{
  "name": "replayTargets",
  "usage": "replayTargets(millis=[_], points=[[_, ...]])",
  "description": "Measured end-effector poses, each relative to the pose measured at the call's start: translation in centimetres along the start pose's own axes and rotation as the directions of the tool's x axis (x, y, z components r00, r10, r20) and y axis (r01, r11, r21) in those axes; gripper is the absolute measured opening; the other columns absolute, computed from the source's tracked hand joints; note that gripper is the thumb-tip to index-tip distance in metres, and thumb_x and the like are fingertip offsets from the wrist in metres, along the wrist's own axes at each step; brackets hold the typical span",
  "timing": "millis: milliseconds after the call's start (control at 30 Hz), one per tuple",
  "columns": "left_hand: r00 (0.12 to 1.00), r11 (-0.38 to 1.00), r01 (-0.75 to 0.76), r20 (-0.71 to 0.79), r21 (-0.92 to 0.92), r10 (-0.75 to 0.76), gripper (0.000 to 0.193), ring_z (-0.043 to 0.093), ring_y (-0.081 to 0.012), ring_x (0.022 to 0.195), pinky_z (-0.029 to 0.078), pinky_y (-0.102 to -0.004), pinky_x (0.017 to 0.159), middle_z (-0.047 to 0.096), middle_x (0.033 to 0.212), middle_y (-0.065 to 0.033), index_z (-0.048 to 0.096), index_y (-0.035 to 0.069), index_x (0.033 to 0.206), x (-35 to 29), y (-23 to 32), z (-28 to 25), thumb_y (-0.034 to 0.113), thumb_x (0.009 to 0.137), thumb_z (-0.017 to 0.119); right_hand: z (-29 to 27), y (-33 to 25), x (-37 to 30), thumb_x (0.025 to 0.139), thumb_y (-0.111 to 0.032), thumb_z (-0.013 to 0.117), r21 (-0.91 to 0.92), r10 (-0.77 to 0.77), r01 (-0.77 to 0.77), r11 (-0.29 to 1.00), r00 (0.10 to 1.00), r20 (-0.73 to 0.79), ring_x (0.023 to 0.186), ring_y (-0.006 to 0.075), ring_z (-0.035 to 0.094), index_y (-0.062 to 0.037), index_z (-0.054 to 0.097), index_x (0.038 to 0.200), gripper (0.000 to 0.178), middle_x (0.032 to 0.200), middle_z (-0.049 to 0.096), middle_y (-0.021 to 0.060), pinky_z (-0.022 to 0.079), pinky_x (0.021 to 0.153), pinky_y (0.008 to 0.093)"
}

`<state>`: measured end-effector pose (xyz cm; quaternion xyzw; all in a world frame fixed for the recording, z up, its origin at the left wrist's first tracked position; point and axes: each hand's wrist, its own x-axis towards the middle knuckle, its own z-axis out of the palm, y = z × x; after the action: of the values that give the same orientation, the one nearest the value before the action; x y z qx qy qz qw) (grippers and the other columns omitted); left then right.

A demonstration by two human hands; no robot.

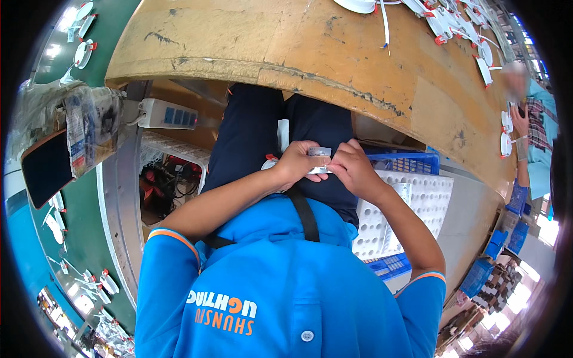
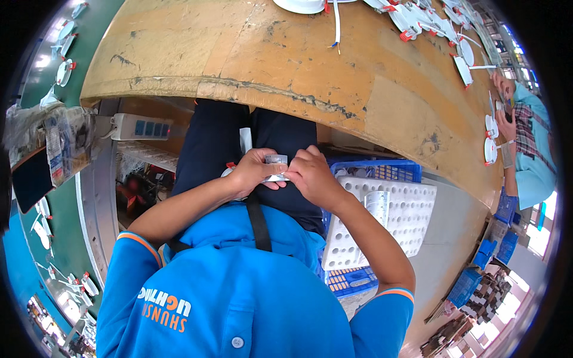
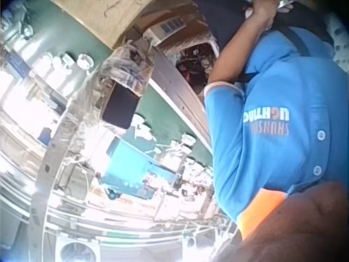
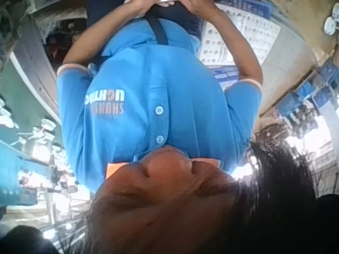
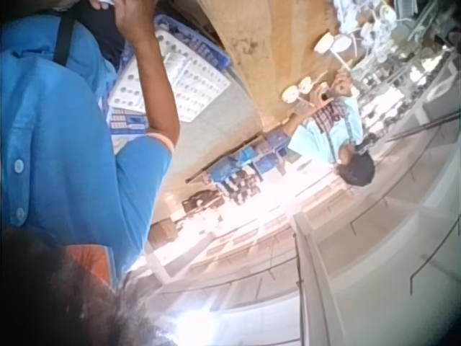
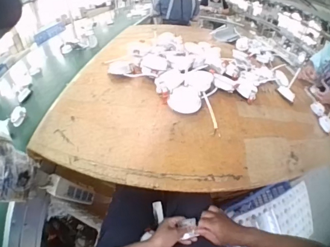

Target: Manually assemble and label LED light fixtures at a factory workbench.

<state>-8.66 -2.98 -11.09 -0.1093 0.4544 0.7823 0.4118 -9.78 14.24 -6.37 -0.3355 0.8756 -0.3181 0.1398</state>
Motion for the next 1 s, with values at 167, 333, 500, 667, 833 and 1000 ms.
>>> replayTargets(millis=[167, 333, 500, 667, 833, 1000], points=[[0.999, 0.999, 0.015, -0.04, -0.04, -0.017, 0.013, 0.063, -0.0187, 0.065, 0.052, -0.025, 0.05, 0.062, 0.077, -0.0091, 0.056, 0.002, 0.087, -0.2, 0.3, 0.0, 0.013, 0.081, 0.059, -1.7, -0.2, 0.1, 0.073, -0.006, 0.058, 0.103, -0.013, 0.01, 0.995, 0.999, 0.032, 0.069, 0.0277, 0.042, -0.0019, 0.053, 0.071, 0.007, 0.073, 0.046, 0.0104, 0.036, 0.062, 0.0349], [0.998, 0.997, 0.021, -0.058, -0.076, -0.026, 0.013, 0.063, -0.0188, 0.067, 0.052, -0.0258, 0.051, 0.061, 0.077, -0.0081, 0.057, 0.002, 0.089, -0.3, 0.5, 0.0, 0.013, 0.081, 0.059, -2.8, -0.6, 0.0, 0.073, -0.004, 0.057, 0.159, 0.144, -0.166, 0.973, 0.98, 0.14, 0.071, 0.0289, 0.044, -0.0003, 0.052, 0.073, 0.007, 0.073, 0.045, 0.0121, 0.037, 0.061, 0.0361], [0.999, 0.997, 0.029, -0.037, -0.077, -0.032, 0.014, 0.063, -0.0184, 0.071, 0.053, -0.0269, 0.055, 0.062, 0.079, -0.0082, 0.057, 0.003, 0.089, 0.1, 0.2, -0.2, 0.014, 0.081, 0.058, -1.6, -0.2, 0.5, 0.073, -0.004, 0.057, 0.134, 0.019, -0.031, 0.991, 0.995, 0.094, 0.071, 0.03, 0.044, -0.0003, 0.049, 0.072, 0.008, 0.073, 0.044, 0.0128, 0.037, 0.062, 0.0365], [1.0, 0.998, 0.015, -0.016, -0.063, -0.016, 0.015, 0.063, -0.0179, 0.071, 0.052, -0.0278, 0.056, 0.062, 0.08, -0.008, 0.058, 0.003, 0.089, 0.2, -0.1, -0.2, 0.016, 0.081, 0.058, -0.9, -0.7, 0.9, 0.073, -0.003, 0.056, 0.152, 0.022, -0.032, 0.988, 0.997, 0.071, 0.071, 0.0302, 0.044, -0.0002, 0.049, 0.072, 0.008, 0.072, 0.044, 0.0133, 0.037, 0.062, 0.0374], [0.999, 0.996, 0.037, -0.033, -0.085, -0.04, 0.016, 0.063, -0.0175, 0.071, 0.052, -0.0271, 0.055, 0.062, 0.079, -0.0078, 0.058, 0.003, 0.088, 0.2, 0.2, -0.2, 0.017, 0.081, 0.059, -2.0, 0.1, 0.5, 0.076, -0.008, 0.056, 0.134, 0.102, -0.128, 0.983, 0.977, 0.185, 0.07, 0.03, 0.045, -0.0015, 0.051, 0.073, 0.009, 0.07, 0.044, 0.0132, 0.037, 0.061, 0.0382], [0.999, 1.0, 0.01, -0.053, 0.004, -0.01, 0.014, 0.062, -0.0153, 0.068, 0.051, -0.0243, 0.051, 0.062, 0.078, -0.008, 0.058, 0.002, 0.085, 0.3, 0.2, -0.2, 0.016, 0.081, 0.06, -2.2, 0.0, 0.8, 0.077, -0.01, 0.055, 0.112, 0.01, -0.035, 0.993, 0.976, 0.219, 0.066, 0.0275, 0.042, -0.0032, 0.05, 0.07, 0.011, 0.067, 0.044, 0.0108, 0.035, 0.061, 0.0361]])
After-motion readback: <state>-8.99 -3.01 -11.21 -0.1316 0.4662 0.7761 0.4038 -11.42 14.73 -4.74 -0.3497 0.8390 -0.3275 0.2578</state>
